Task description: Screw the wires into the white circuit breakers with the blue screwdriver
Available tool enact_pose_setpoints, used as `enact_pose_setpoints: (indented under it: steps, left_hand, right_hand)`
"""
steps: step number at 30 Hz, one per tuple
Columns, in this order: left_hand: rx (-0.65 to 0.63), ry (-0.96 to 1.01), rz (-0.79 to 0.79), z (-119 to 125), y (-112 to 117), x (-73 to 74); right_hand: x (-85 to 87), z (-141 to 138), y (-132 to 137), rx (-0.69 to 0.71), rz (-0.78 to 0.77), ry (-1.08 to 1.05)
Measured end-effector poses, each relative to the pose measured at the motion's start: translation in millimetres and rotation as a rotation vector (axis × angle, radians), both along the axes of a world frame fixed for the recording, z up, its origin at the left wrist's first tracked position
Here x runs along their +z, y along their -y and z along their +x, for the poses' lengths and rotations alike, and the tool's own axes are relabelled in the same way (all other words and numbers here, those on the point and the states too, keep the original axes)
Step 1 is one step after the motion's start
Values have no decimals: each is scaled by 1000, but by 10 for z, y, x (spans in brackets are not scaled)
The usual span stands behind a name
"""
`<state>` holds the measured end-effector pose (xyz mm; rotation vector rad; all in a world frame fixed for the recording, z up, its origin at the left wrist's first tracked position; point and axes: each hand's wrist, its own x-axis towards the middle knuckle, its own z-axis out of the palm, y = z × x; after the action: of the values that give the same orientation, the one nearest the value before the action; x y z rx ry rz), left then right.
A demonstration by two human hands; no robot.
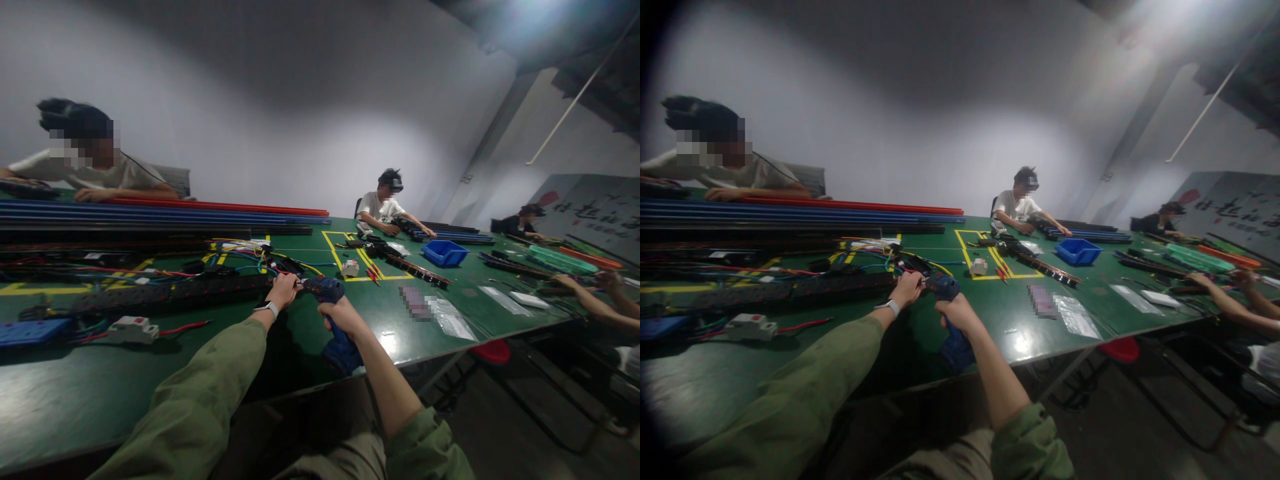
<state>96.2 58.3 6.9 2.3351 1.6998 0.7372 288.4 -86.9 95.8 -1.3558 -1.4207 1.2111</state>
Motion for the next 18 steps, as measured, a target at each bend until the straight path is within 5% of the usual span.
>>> enact_pose_setpoints:
  steps: [18]
  left_hand:
    - [10,-15,-13,-1,2,9]
  right_hand:
    - [-19,5,-7,-3,-16,-14]
